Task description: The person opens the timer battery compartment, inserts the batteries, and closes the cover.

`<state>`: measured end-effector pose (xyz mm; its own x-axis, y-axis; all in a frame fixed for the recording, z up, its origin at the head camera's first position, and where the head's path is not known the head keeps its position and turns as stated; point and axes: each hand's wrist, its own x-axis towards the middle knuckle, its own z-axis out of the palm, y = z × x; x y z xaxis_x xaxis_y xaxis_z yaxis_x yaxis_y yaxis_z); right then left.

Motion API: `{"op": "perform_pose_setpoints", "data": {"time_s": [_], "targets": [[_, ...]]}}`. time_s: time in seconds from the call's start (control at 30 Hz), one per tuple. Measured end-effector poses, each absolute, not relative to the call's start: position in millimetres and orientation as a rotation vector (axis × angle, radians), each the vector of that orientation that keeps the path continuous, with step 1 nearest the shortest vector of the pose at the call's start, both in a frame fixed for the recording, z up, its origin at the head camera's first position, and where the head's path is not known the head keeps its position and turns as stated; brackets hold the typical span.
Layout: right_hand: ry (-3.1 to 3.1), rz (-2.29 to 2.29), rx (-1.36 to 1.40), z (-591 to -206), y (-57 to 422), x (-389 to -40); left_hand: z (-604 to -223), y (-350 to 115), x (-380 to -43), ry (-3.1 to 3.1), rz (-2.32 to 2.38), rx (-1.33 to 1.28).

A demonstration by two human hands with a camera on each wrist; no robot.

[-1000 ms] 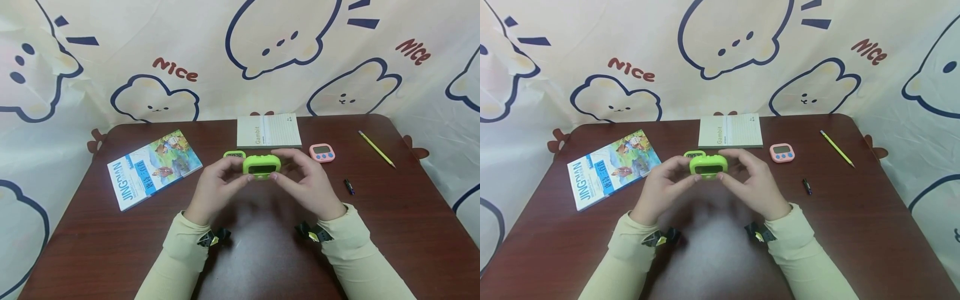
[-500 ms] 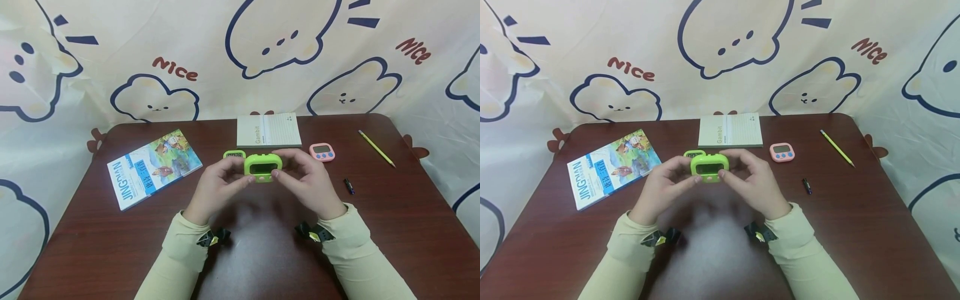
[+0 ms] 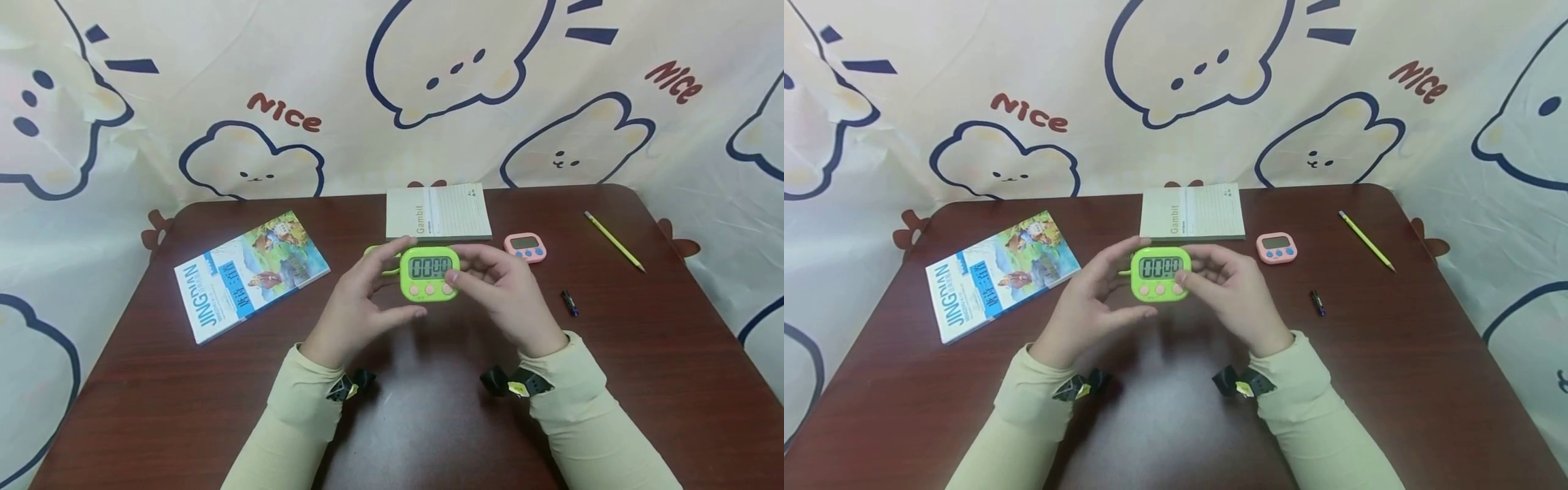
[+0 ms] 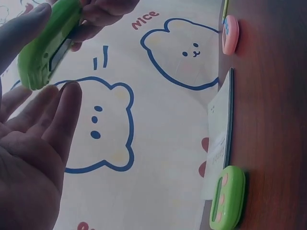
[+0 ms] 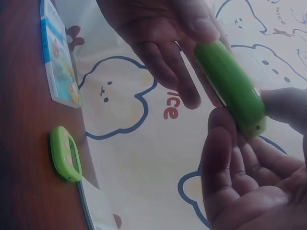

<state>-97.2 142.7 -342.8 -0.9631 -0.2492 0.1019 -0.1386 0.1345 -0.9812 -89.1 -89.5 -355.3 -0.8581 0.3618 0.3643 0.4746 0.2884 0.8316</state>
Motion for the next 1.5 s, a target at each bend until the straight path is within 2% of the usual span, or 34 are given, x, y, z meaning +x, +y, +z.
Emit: {"op": "perform_pose_setpoints", "data": {"time_s": [0.27,0.7,1.2,1.5], "targets": [[2.209,-1.938,-0.348,-343,141,-98,-357,-91,-89,-2.480,-1.663,-0.699],[2.345,-1.724,-0.366,-342,145,-99,-355,-95,-89,-2.558,-1.958,-0.389],[2.354,-1.553,-0.381,-346,148,-105,-356,-95,-94,-2.688,-1.930,-0.282],[2.400,-1.542,-0.461,-360,155,-110,-365,-88,-93,-2.767,-1.771,-0.364]]}}
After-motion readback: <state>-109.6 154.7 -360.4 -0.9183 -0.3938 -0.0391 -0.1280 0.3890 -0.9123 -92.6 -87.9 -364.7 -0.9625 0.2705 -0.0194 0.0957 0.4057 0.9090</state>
